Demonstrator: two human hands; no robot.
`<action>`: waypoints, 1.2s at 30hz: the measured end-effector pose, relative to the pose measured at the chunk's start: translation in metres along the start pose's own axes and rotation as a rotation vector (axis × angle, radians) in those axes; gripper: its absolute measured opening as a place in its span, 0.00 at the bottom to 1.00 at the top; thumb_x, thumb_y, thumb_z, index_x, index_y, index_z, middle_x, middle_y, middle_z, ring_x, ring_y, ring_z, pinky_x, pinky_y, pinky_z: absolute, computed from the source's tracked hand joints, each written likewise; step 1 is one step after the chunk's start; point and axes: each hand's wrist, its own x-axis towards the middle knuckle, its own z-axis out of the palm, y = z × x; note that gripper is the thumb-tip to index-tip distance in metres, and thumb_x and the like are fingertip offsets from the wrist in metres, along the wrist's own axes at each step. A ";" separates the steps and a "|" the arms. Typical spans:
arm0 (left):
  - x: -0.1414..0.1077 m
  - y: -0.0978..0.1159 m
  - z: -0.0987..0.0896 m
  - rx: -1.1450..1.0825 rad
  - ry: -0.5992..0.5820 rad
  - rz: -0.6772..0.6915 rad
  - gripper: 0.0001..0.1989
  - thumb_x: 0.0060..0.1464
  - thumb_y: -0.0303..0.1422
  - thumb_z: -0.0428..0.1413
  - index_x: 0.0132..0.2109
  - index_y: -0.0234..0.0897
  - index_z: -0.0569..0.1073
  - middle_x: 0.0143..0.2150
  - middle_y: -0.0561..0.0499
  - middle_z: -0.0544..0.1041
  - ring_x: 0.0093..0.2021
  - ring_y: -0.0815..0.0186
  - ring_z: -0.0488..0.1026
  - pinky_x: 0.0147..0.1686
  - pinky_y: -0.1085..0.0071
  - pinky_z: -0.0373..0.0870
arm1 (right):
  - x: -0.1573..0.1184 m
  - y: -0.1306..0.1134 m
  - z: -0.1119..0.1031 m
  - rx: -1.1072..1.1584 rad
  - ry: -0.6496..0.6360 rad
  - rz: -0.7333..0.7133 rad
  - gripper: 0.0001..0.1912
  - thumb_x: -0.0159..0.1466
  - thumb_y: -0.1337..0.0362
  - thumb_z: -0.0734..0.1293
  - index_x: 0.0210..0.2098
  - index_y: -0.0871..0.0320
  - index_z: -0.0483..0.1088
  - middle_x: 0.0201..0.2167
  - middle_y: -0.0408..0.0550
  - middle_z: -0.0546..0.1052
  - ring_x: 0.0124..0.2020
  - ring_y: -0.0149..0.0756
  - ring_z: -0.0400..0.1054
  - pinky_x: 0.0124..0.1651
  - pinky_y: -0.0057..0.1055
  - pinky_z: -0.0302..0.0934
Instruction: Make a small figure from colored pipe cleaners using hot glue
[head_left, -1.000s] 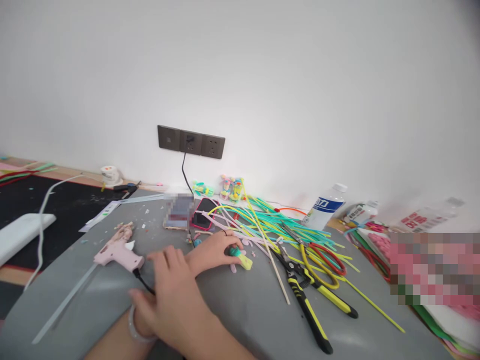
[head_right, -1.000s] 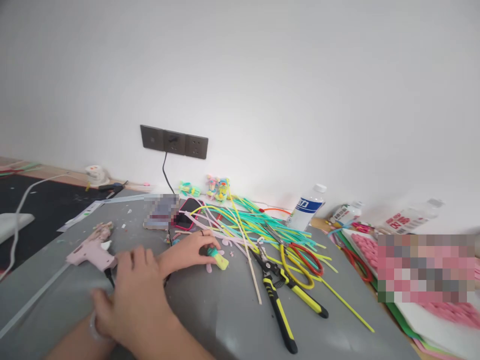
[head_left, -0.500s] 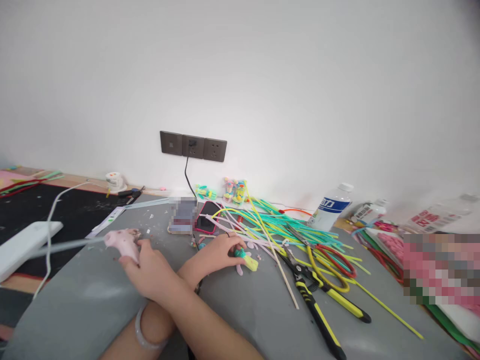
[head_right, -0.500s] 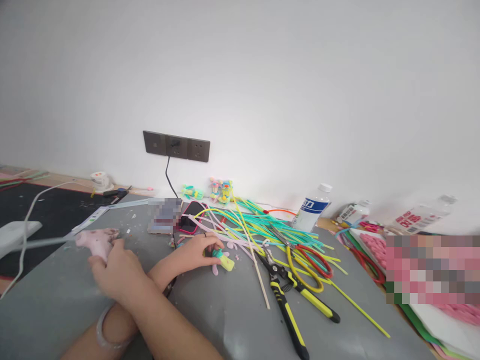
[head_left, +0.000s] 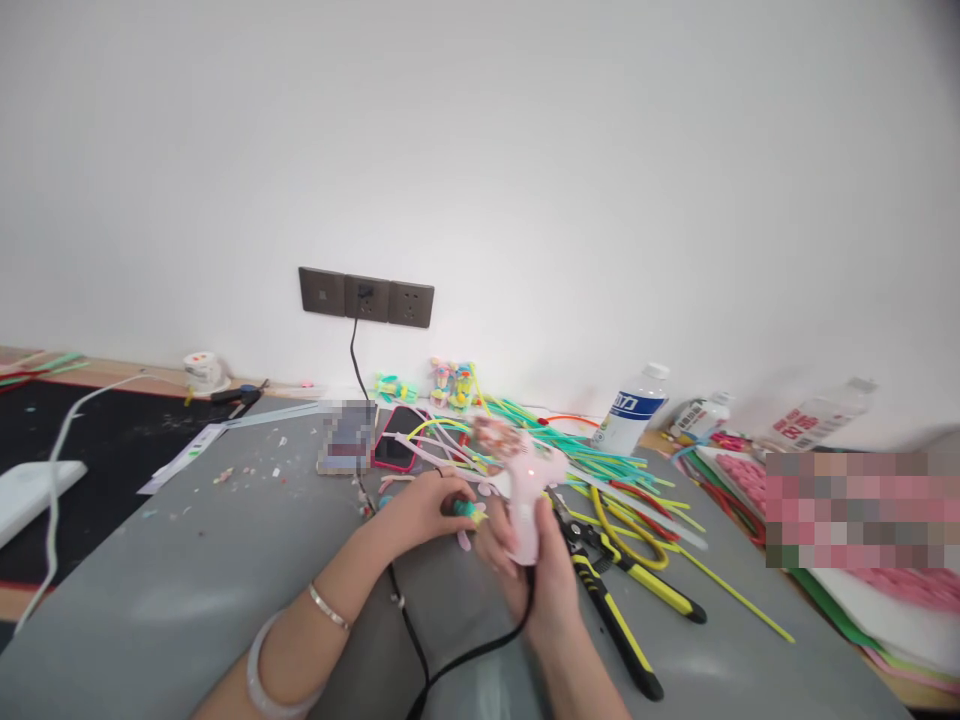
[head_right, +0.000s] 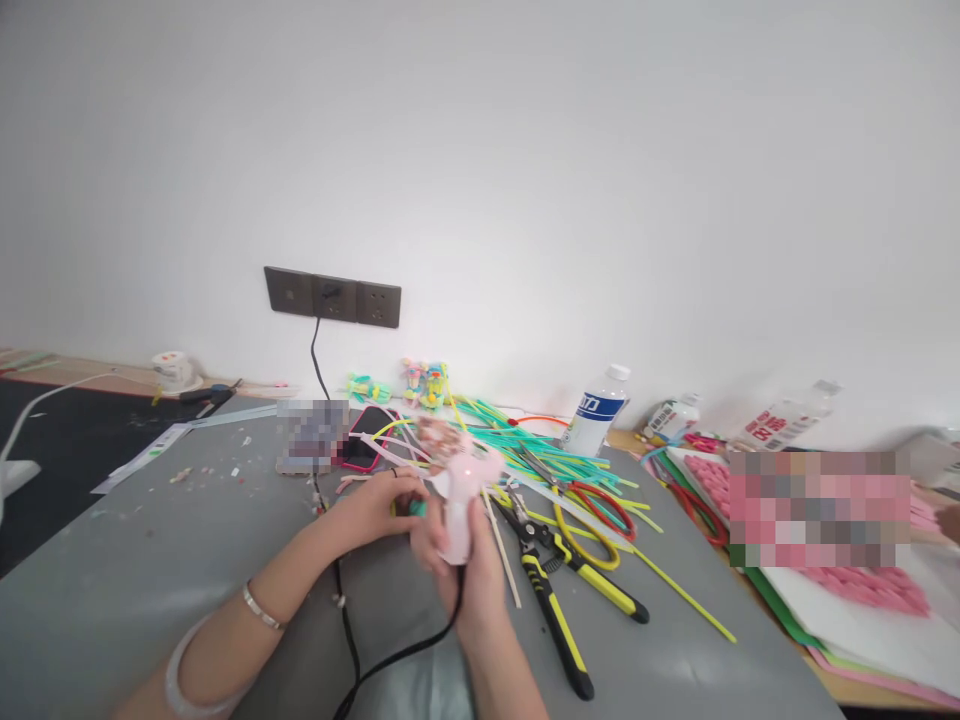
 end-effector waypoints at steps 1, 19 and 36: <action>0.000 0.001 0.000 0.010 -0.015 -0.011 0.15 0.58 0.37 0.59 0.49 0.35 0.74 0.47 0.47 0.75 0.43 0.61 0.74 0.43 0.62 0.74 | -0.007 -0.003 -0.015 0.086 0.061 -0.012 0.23 0.65 0.40 0.58 0.36 0.54 0.67 0.16 0.32 0.53 0.13 0.25 0.36 0.18 0.27 0.45; 0.000 0.005 -0.003 0.069 -0.044 -0.047 0.12 0.52 0.31 0.60 0.45 0.39 0.73 0.43 0.51 0.73 0.37 0.64 0.72 0.38 0.70 0.67 | -0.050 -0.008 -0.095 -0.133 -0.017 0.337 0.22 0.68 0.47 0.60 0.44 0.61 0.67 0.16 0.35 0.57 0.14 0.22 0.40 0.17 0.25 0.33; 0.001 0.004 -0.002 0.080 -0.059 -0.045 0.09 0.53 0.32 0.59 0.43 0.40 0.72 0.42 0.51 0.73 0.41 0.62 0.71 0.41 0.68 0.66 | -0.048 -0.013 -0.091 -0.143 0.039 0.430 0.23 0.66 0.46 0.61 0.43 0.62 0.68 0.14 0.34 0.56 0.14 0.22 0.37 0.17 0.25 0.31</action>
